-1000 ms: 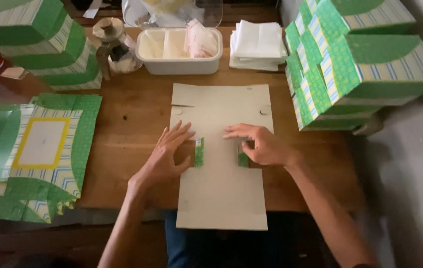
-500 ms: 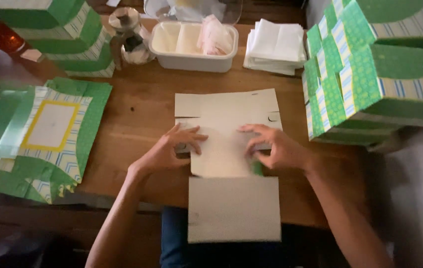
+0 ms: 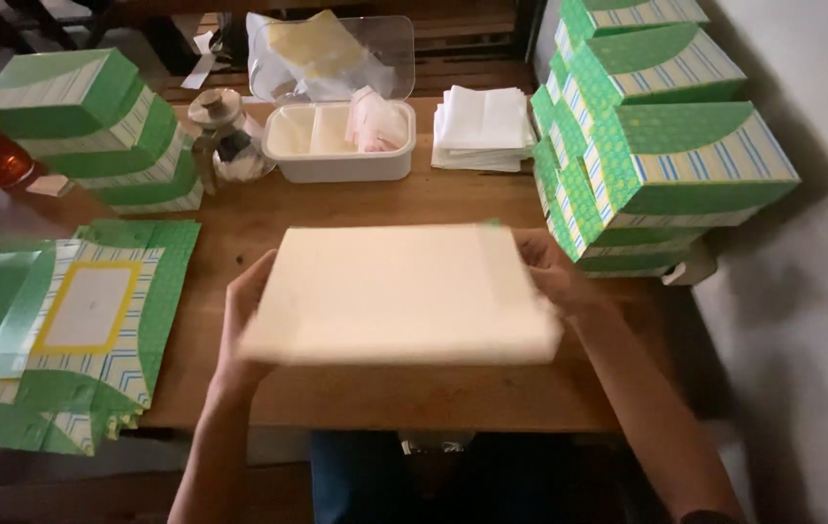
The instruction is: The person folds and assembles a patterned paper box by hand, pressing flaps and creasing edges to form the structure. They repeatedly flip the box to work on different sides and tuck tabs into slots to secure the shape.
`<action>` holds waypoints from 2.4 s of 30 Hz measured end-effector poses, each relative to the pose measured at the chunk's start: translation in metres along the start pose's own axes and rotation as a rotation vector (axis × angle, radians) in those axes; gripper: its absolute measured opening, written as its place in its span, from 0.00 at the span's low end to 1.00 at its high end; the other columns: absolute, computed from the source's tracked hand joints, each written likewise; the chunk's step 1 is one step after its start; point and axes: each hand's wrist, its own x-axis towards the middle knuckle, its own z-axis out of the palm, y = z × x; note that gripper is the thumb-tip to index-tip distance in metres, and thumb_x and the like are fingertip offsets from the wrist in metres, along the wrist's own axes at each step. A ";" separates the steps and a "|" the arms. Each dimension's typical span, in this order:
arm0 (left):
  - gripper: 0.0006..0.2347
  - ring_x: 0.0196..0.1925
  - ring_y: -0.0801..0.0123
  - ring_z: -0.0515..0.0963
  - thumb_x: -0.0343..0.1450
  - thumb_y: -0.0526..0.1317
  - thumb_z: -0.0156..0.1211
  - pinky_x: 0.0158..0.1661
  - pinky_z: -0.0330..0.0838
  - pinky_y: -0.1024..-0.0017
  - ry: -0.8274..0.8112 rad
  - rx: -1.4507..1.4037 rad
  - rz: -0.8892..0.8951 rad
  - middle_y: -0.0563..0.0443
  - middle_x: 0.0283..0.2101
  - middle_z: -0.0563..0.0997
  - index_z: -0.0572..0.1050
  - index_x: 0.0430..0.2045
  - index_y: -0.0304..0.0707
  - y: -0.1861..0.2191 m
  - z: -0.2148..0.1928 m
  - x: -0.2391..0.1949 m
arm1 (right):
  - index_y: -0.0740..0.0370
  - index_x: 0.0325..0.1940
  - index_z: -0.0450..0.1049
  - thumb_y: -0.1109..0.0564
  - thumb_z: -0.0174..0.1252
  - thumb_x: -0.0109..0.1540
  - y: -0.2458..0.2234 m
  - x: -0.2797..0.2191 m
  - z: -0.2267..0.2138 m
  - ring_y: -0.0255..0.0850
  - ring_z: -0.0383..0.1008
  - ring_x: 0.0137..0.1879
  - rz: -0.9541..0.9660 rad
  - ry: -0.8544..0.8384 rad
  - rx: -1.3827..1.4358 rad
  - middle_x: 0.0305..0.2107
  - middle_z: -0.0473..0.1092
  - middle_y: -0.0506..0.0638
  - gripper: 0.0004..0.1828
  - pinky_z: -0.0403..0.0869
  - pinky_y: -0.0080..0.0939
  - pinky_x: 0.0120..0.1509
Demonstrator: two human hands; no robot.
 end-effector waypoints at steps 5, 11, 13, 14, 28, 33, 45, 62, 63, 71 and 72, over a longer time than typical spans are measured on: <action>0.11 0.28 0.70 0.82 0.67 0.33 0.70 0.28 0.78 0.73 0.007 -0.120 -0.274 0.46 0.29 0.83 0.77 0.41 0.32 0.041 0.022 0.003 | 0.69 0.29 0.76 0.61 0.68 0.57 -0.035 0.000 0.035 0.29 0.63 0.17 0.044 0.090 -0.202 0.13 0.67 0.51 0.08 0.61 0.24 0.23; 0.10 0.34 0.68 0.81 0.68 0.32 0.68 0.35 0.79 0.70 -0.032 -0.041 -0.347 0.45 0.34 0.83 0.77 0.40 0.28 0.022 0.019 0.007 | 0.70 0.37 0.77 0.66 0.67 0.58 -0.035 0.004 0.029 0.32 0.75 0.25 0.284 0.168 -0.226 0.20 0.75 0.53 0.06 0.73 0.29 0.33; 0.13 0.38 0.66 0.82 0.66 0.31 0.69 0.38 0.80 0.66 -0.041 0.066 -0.362 0.42 0.37 0.83 0.76 0.42 0.27 0.000 0.016 0.012 | 0.71 0.38 0.78 0.66 0.67 0.58 -0.033 0.007 0.028 0.34 0.76 0.27 0.352 0.169 -0.279 0.22 0.77 0.55 0.07 0.76 0.33 0.35; 0.27 0.51 0.53 0.76 0.61 0.42 0.74 0.51 0.71 0.56 -0.020 0.367 -0.225 0.37 0.48 0.77 0.70 0.51 0.30 -0.015 0.015 0.016 | 0.69 0.38 0.79 0.65 0.68 0.57 -0.030 0.007 0.029 0.34 0.75 0.29 0.389 0.174 -0.381 0.23 0.77 0.54 0.07 0.75 0.33 0.38; 0.27 0.76 0.47 0.58 0.74 0.60 0.55 0.71 0.44 0.41 -0.562 0.860 0.297 0.36 0.71 0.63 0.69 0.60 0.39 -0.104 0.089 0.094 | 0.59 0.34 0.83 0.56 0.62 0.62 -0.013 0.014 0.030 0.35 0.68 0.29 0.435 0.131 -0.876 0.20 0.75 0.49 0.07 0.71 0.38 0.35; 0.26 0.76 0.54 0.60 0.74 0.56 0.59 0.72 0.43 0.48 -0.516 0.816 0.427 0.40 0.71 0.66 0.69 0.62 0.42 -0.124 0.097 0.091 | 0.58 0.37 0.83 0.57 0.61 0.62 -0.007 0.012 0.021 0.35 0.70 0.29 0.318 0.114 -0.948 0.21 0.74 0.50 0.06 0.70 0.37 0.32; 0.29 0.77 0.52 0.57 0.71 0.58 0.62 0.74 0.37 0.51 -0.587 0.822 0.336 0.37 0.72 0.64 0.68 0.63 0.41 -0.099 0.092 0.088 | 0.54 0.45 0.80 0.47 0.73 0.57 0.028 0.010 0.046 0.49 0.71 0.59 -0.147 0.018 -1.473 0.46 0.72 0.49 0.17 0.69 0.53 0.62; 0.14 0.75 0.46 0.60 0.68 0.52 0.73 0.70 0.43 0.34 -0.601 0.716 0.409 0.45 0.67 0.71 0.77 0.41 0.53 -0.104 0.095 0.093 | 0.59 0.62 0.73 0.52 0.67 0.65 0.045 0.030 0.013 0.68 0.56 0.74 -0.102 0.101 -1.216 0.65 0.64 0.63 0.23 0.49 0.76 0.76; 0.11 0.73 0.44 0.62 0.68 0.51 0.73 0.68 0.44 0.32 -0.602 0.708 0.428 0.45 0.63 0.76 0.79 0.35 0.52 -0.104 0.094 0.092 | 0.56 0.63 0.73 0.51 0.67 0.64 0.048 0.029 0.011 0.67 0.58 0.73 -0.105 0.094 -1.256 0.65 0.65 0.61 0.24 0.51 0.75 0.76; 0.14 0.74 0.37 0.57 0.66 0.52 0.73 0.68 0.37 0.31 -0.699 0.613 0.407 0.35 0.66 0.71 0.81 0.33 0.44 -0.093 0.090 0.095 | 0.61 0.70 0.65 0.42 0.61 0.65 0.033 0.032 0.010 0.57 0.46 0.80 0.017 -0.039 -1.217 0.72 0.55 0.61 0.34 0.43 0.66 0.81; 0.16 0.75 0.37 0.56 0.65 0.53 0.74 0.68 0.37 0.30 -0.701 0.608 0.408 0.34 0.67 0.71 0.80 0.32 0.44 -0.094 0.089 0.095 | 0.60 0.72 0.64 0.41 0.62 0.65 0.033 0.032 0.008 0.58 0.44 0.80 0.020 -0.066 -1.214 0.73 0.54 0.61 0.36 0.41 0.66 0.81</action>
